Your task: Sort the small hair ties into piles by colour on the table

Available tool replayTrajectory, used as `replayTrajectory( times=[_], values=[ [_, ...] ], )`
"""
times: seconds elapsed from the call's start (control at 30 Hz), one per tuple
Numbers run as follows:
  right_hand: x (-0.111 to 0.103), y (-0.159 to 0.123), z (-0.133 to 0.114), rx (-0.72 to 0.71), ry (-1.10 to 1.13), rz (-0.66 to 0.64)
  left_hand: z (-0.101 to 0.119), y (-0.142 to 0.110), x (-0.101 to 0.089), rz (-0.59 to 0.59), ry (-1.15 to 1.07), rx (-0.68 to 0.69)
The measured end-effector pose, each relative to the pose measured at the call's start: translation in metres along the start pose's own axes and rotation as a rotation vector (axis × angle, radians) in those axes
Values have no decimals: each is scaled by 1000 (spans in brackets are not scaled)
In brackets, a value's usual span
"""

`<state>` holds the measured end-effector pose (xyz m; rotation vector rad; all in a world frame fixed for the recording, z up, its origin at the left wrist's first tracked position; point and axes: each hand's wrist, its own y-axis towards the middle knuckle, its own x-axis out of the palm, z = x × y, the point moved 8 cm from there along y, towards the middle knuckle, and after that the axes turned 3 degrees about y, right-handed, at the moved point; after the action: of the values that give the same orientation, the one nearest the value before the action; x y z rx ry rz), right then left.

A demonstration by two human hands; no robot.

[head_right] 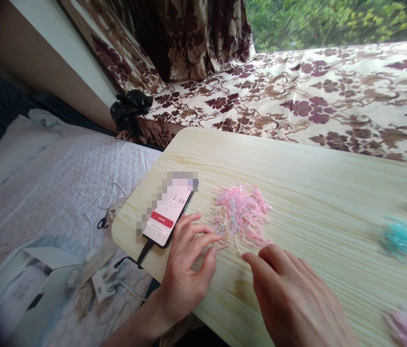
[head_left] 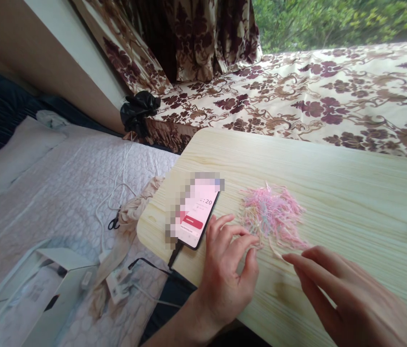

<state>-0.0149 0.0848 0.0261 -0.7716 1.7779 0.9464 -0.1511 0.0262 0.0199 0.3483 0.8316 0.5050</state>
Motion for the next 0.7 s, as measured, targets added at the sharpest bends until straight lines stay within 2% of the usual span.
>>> replayTrajectory(
  times=[0.17,0.33,0.5,0.7],
  values=[
    [6,-7,5,40,14,-34,-1,-1,1,4,-4,6],
    [3,-11,11,114,-23,24,-2,-2,1,6,-9,-9],
    [-4,-12,8,82,-25,49,-1,-2,1,5,-4,0],
    [-5,3,-3,71,-107,67,1,0,-1,19,9,9]
  ],
)
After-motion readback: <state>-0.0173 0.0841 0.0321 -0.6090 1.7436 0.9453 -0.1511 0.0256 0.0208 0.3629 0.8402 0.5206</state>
